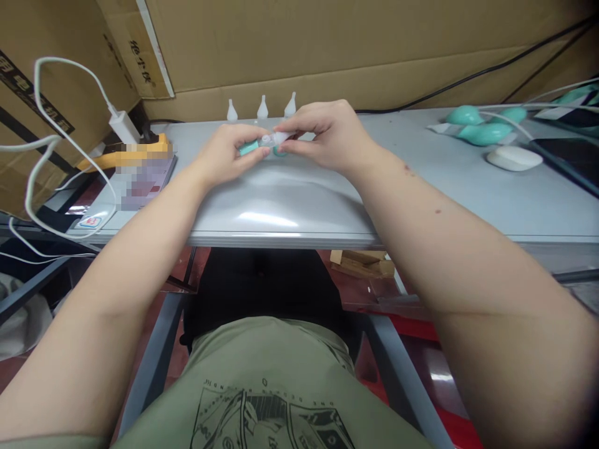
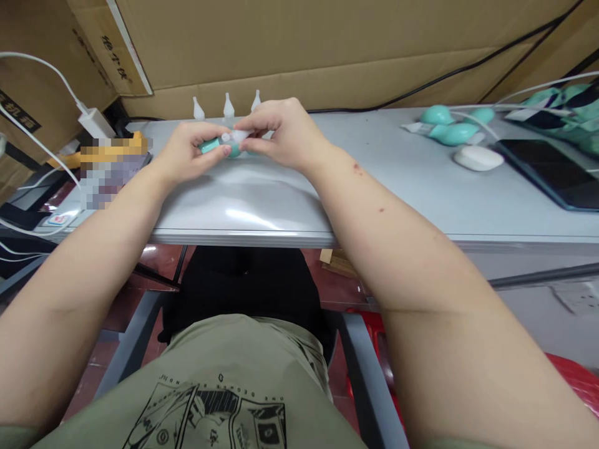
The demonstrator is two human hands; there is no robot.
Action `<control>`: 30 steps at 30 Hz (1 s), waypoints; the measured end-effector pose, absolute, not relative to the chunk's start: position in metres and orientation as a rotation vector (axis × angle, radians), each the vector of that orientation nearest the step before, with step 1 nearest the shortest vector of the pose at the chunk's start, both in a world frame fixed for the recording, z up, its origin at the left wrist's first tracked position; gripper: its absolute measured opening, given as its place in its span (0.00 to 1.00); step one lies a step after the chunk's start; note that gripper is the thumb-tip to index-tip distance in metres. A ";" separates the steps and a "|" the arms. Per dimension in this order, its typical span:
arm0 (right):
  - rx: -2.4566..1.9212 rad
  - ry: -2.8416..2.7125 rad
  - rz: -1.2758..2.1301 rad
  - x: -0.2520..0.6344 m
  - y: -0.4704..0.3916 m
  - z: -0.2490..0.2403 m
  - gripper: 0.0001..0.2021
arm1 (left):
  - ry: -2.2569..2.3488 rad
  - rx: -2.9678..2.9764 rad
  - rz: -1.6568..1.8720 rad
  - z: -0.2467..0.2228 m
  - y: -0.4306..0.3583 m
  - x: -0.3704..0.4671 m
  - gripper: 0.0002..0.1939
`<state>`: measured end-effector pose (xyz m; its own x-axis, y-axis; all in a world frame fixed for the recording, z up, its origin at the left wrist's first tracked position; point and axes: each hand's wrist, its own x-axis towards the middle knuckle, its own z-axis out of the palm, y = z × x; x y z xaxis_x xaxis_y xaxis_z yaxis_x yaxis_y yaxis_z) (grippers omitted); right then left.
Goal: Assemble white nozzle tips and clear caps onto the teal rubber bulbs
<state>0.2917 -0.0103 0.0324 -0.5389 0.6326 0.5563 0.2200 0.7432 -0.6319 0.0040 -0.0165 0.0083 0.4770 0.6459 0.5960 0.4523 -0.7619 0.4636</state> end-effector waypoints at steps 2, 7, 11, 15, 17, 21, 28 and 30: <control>-0.700 -2.174 0.552 0.293 -0.011 0.036 0.07 | 0.929 2.479 1.153 0.009 -0.017 0.005 0.23; -0.753 -2.258 0.423 0.295 -0.010 0.038 0.06 | 0.922 2.496 1.154 0.006 -0.012 0.005 0.26; -0.781 -2.285 0.401 0.296 -0.010 0.038 0.08 | 0.938 2.531 1.161 0.003 -0.008 0.002 0.26; -0.777 -2.297 0.436 0.295 -0.014 0.041 0.09 | 0.952 2.560 1.155 0.002 -0.008 -0.001 0.26; -0.758 -2.296 0.455 0.295 -0.017 0.043 0.08 | 0.972 2.576 1.146 0.001 -0.007 -0.002 0.25; -0.708 -2.334 0.441 0.297 -0.015 0.042 0.11 | 0.992 2.612 1.169 -0.001 -0.003 -0.002 0.24; -0.534 -2.331 0.318 0.296 -0.004 0.032 0.25 | 1.150 2.908 1.050 0.004 -0.013 -0.001 0.25; -0.530 -2.349 0.345 0.295 -0.003 0.031 0.25 | 1.152 2.958 1.047 0.004 -0.013 -0.001 0.25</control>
